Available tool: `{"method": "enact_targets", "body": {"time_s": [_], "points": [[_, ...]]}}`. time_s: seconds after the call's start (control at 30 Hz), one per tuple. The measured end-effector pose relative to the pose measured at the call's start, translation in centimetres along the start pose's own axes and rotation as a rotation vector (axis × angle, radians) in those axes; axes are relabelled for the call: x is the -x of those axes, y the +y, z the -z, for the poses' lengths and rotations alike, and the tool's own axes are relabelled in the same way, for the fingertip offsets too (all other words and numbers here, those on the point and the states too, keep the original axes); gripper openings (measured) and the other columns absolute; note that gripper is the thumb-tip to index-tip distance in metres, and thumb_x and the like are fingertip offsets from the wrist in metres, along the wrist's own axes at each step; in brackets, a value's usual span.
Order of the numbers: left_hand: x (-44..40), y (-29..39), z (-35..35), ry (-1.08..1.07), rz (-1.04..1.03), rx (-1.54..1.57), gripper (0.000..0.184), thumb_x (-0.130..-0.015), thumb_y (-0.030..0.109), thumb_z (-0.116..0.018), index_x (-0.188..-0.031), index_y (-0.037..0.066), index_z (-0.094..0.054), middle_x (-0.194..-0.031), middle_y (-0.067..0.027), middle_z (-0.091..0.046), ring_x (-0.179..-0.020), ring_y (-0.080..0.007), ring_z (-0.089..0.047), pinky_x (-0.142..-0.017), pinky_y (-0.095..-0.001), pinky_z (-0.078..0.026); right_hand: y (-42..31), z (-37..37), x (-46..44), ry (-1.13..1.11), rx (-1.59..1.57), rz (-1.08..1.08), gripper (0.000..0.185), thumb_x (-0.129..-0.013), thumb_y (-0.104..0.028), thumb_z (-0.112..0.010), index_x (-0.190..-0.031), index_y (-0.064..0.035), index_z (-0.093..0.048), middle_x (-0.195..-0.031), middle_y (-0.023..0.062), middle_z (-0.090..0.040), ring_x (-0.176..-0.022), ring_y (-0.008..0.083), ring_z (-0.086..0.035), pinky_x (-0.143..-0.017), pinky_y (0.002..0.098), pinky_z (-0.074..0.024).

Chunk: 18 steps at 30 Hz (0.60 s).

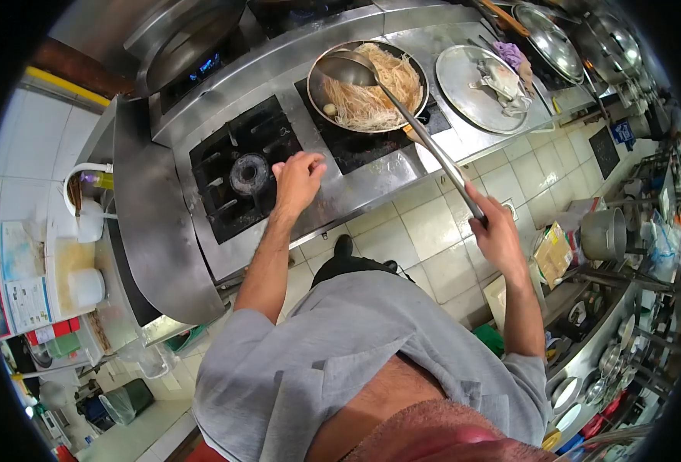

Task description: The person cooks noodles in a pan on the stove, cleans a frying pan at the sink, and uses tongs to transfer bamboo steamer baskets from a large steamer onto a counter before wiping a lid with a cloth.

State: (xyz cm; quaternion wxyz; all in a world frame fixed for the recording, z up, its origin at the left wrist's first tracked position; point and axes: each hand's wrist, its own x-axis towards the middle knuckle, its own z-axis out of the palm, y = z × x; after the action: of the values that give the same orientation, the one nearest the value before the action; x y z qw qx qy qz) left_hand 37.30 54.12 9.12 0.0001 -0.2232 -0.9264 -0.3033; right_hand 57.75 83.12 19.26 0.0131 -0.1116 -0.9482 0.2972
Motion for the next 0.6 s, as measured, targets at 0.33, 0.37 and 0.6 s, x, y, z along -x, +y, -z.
{"method": "enact_targets", "body": {"time_s": [0.33,0.37,0.6], "points": [[5.4,3.0,-5.1,-0.247,-0.037,0.173,0.021,-0.076,0.023,-0.066,-0.091,0.010,-0.066,-0.078,-0.0008,-0.061,-0.070,-0.0133,-0.055,-0.076,-0.0307,-0.035,3.1,-1.9,2.9,-0.101,-0.091,-0.060,0.054,-0.074,0.003,-0.055,-0.125,-0.0129,-0.050,-0.081,0.0146,-0.054,-0.069,0.0289,-0.054,-0.066,0.0382,-0.0437],[5.8,3.2,-5.2,-0.263,-0.043,0.193,0.021,-0.076,0.023,-0.065,-0.092,0.010,-0.066,-0.077,-0.0009,-0.060,-0.070,-0.0134,-0.055,-0.076,-0.0308,-0.035,3.1,-1.8,3.1,-0.090,-0.125,-0.071,0.054,-0.074,0.002,-0.055,-0.126,-0.0132,-0.049,-0.081,0.0146,-0.054,-0.070,0.0295,-0.054,-0.066,0.0388,-0.0434],[8.9,4.2,-6.3,-0.281,-0.023,0.268,0.023,-0.076,0.019,-0.066,-0.094,0.005,-0.065,-0.078,-0.0044,-0.061,-0.066,-0.0154,-0.056,-0.067,-0.0293,-0.044,2.9,-4.2,-0.3,0.183,0.050,-0.120,0.054,-0.074,0.004,-0.053,-0.125,-0.0112,-0.049,-0.089,0.0166,-0.056,-0.081,0.0335,-0.056,-0.071,0.0419,-0.0444]]}}
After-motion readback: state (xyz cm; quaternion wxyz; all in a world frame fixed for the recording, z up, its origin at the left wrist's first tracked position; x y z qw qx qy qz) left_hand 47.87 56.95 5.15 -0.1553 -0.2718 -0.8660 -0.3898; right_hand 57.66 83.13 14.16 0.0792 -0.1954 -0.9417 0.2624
